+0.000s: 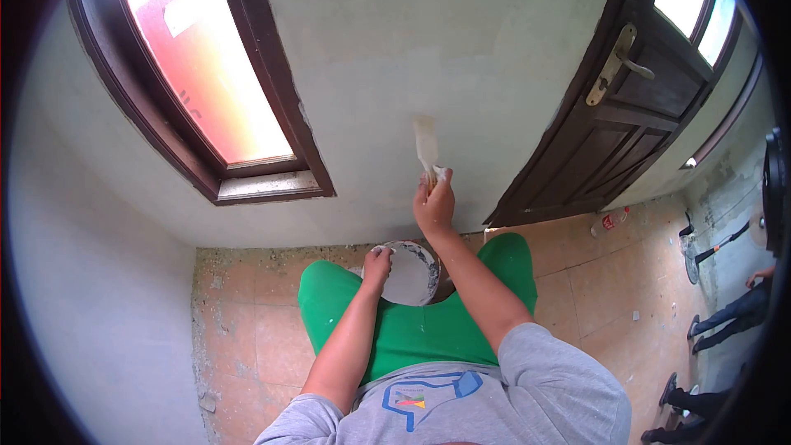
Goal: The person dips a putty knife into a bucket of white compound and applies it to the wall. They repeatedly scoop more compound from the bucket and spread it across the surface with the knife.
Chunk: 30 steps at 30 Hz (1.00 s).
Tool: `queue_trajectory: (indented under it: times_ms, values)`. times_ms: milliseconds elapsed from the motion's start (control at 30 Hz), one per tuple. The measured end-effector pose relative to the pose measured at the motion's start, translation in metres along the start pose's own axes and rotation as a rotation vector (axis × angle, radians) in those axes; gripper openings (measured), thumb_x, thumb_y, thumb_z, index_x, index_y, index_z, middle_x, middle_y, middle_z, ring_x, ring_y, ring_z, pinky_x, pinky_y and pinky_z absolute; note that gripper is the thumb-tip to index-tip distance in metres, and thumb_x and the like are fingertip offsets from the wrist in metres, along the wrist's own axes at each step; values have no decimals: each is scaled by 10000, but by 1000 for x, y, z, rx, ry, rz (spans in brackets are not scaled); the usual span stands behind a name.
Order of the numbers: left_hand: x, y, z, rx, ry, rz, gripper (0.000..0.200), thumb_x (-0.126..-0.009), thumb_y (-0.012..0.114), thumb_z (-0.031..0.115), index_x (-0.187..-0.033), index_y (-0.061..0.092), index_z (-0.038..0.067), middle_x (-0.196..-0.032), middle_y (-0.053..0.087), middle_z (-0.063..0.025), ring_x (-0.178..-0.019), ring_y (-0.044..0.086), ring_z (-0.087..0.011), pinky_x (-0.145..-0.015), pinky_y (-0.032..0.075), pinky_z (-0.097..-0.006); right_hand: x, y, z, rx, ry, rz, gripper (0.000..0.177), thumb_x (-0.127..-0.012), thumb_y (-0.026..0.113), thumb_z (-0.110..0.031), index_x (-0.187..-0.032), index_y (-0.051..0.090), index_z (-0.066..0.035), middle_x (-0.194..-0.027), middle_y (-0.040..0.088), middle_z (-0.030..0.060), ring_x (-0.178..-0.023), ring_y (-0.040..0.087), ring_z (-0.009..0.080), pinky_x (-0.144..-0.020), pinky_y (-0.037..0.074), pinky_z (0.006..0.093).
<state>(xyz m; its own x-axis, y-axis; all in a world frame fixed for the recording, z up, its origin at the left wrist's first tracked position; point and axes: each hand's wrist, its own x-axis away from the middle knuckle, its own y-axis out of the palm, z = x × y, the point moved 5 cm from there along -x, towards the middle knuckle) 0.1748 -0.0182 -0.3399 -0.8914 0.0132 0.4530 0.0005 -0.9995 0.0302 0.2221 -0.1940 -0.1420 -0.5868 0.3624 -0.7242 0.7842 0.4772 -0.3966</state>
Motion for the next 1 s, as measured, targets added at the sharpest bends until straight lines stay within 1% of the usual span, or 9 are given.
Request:
queue_trajectory:
  times_ms: [67, 100, 167, 200, 300, 567, 767, 833, 1000]
  values:
    - [0, -2, 0, 13, 1, -1, 189, -883, 596, 253, -874, 659, 75, -603, 513, 16, -493, 464, -96, -438, 341, -275, 3, -8, 5, -497, 165, 18, 162, -1000, 565, -191, -1057, 483, -63, -763, 615, 102, -555, 587, 211, -487, 468, 345]
    - [1, -3, 0, 25, 4, 0, 188, -882, 597, 254, -866, 658, 77, -604, 514, 16, -492, 463, -96, -438, 341, -274, 0, -17, 4, -494, 166, 16, 162, -1000, 565, -191, -1057, 483, -63, -763, 615, 102, -555, 587, 211, -487, 468, 345]
    - [3, -3, 2, 15, -1, -6, 183, -897, 581, 250, -899, 649, 81, -607, 494, 22, -493, 453, -93, -438, 333, -271, -1, -20, 10, -1157, 618, -257, 109, -1035, 521, -174, -1059, 476, -78, -734, 569, 45, -533, 463, 96, -466, 384, 241]
    - [3, -4, 3, 2, -1, -11, 179, -912, 565, 246, -932, 640, 85, -610, 474, 28, -494, 442, -90, -439, 325, -268, -6, -28, 4, -1195, 615, -277, 71, -1053, 474, -162, -1073, 459, -96, -724, 555, 32, -506, 422, 62, -439, 325, 206]
    - [3, -3, 5, 7, 4, -22, 175, -910, 569, 243, -928, 639, 84, -611, 468, 30, -495, 439, -88, -440, 324, -264, -24, -49, -8, -1299, 636, -375, 93, -1061, 453, -191, -1087, 442, -103, -722, 556, 48, -483, 418, 72, -414, 314, 221]
    - [7, 1, 7, -3, 9, -27, 180, -908, 565, 240, -944, 646, 83, -617, 485, 25, -500, 448, -90, -444, 331, -263, -58, -59, -4, -1174, 587, -293, 68, -1050, 430, -158, -1105, 450, -123, -763, 563, 61, -517, 430, 81, -429, 331, 236]
    - [2, 0, -1, -27, -2, -16, 182, -912, 560, 238, -948, 648, 83, -620, 498, 19, -498, 458, -92, -444, 338, -266, -89, -64, -6, -1057, 373, -97, 56, -1045, 443, -143, -1080, 441, -99, -742, 531, 6, -546, 424, 49, -473, 338, 220]
    - [0, -1, -2, -32, -1, -12, 180, -913, 560, 238, -948, 648, 84, -621, 500, 17, -499, 459, -92, -444, 338, -265, -99, -74, -12, -718, 78, 76, 95, -1016, 502, -124, -1079, 490, -54, -756, 569, 49, -551, 511, 124, -499, 401, 265]
    - [-1, 1, -2, 5, 4, 3, 171, -875, 603, 243, -872, 644, 78, -593, 505, 20, -476, 448, -91, -425, 337, -273, -107, -94, -38, -283, -7, 125, 158, -950, 585, -86, -1072, 560, 10, -815, 622, 153, -645, 629, 279, -554, 486, 366]
